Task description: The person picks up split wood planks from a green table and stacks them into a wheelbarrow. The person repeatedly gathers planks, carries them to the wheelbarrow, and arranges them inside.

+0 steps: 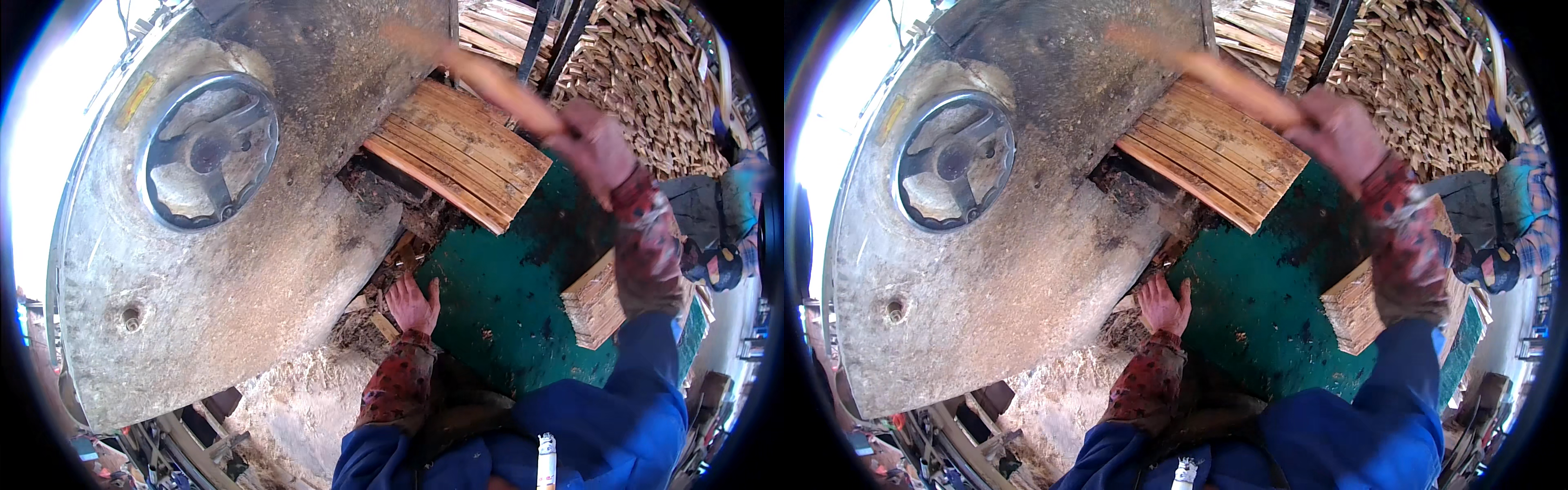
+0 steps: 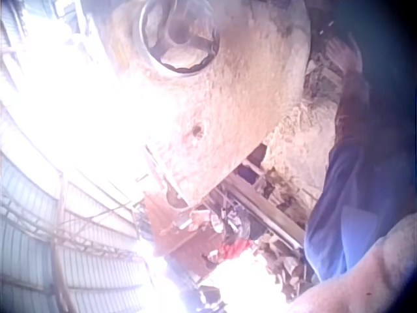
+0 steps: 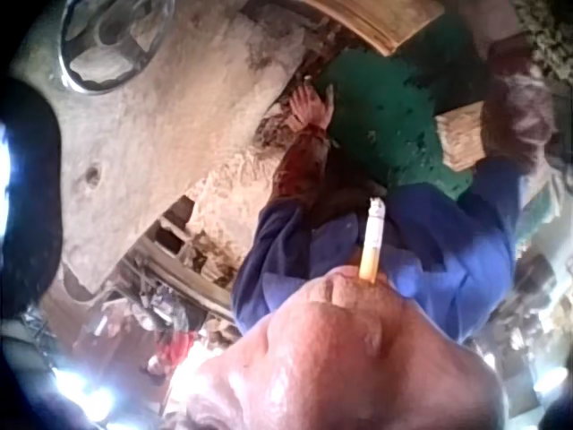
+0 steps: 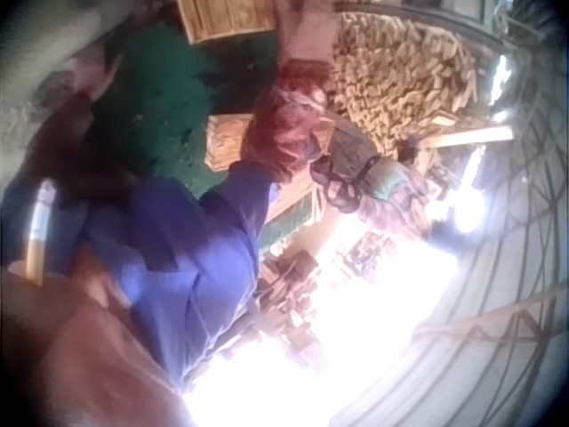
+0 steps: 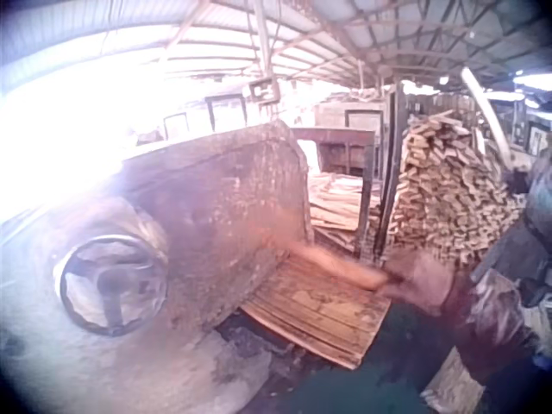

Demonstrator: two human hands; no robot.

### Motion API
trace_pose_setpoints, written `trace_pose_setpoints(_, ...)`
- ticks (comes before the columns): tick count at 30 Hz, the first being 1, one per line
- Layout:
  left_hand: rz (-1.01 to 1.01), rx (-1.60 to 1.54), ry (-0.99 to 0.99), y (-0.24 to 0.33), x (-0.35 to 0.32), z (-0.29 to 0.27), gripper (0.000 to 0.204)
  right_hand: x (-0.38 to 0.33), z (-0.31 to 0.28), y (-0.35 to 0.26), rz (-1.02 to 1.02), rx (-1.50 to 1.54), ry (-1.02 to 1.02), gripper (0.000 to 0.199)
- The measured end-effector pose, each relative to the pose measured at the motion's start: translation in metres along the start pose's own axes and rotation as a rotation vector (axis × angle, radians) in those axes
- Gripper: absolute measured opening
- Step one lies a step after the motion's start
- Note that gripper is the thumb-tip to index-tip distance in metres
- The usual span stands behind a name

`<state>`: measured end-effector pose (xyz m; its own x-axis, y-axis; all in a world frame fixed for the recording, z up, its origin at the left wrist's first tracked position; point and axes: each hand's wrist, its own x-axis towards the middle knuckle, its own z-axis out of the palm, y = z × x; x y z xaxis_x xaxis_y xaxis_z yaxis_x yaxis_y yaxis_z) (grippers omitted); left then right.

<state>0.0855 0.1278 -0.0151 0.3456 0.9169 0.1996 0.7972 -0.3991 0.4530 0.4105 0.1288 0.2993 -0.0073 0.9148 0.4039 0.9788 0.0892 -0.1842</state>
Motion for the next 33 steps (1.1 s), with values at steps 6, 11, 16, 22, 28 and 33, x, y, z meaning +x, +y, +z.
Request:
trace_pose_setpoints(6, 0.068, -0.277, 0.036, -0.01, -0.003, -0.002, 0.058, -0.063, 0.146, -0.066, 0.06, 0.461, -0.274, 0.034)
trace_pose_setpoints(11, -0.198, -1.186, -0.038, -0.016, -0.023, -0.038, 0.044, -0.109, 0.222, -0.111, 0.205, 0.793, -0.49, 0.041)
trace_pose_setpoints(16, -0.721, -1.793, -0.51, -0.036, -0.039, -0.028, 0.041, -0.13, 0.261, -0.133, 0.258, 0.951, -0.604, 0.043)
trace_pose_setpoints(22, -0.904, -1.916, -0.572, -0.042, -0.024, -0.018, 0.035, -0.113, 0.267, -0.127, 0.193, 0.796, -0.608, 0.035)
trace_pose_setpoints(28, -0.817, -1.863, -0.548, -0.054, -0.029, 0.007, 0.023, -0.047, 0.296, -0.11, 0.407, 0.821, -0.441, 0.032)
trace_pose_setpoints(33, -0.891, -1.758, -0.5, -0.042, -0.024, 0.009, 0.018, 0.052, 0.352, -0.1, 0.555, 0.947, -0.107, 0.04)
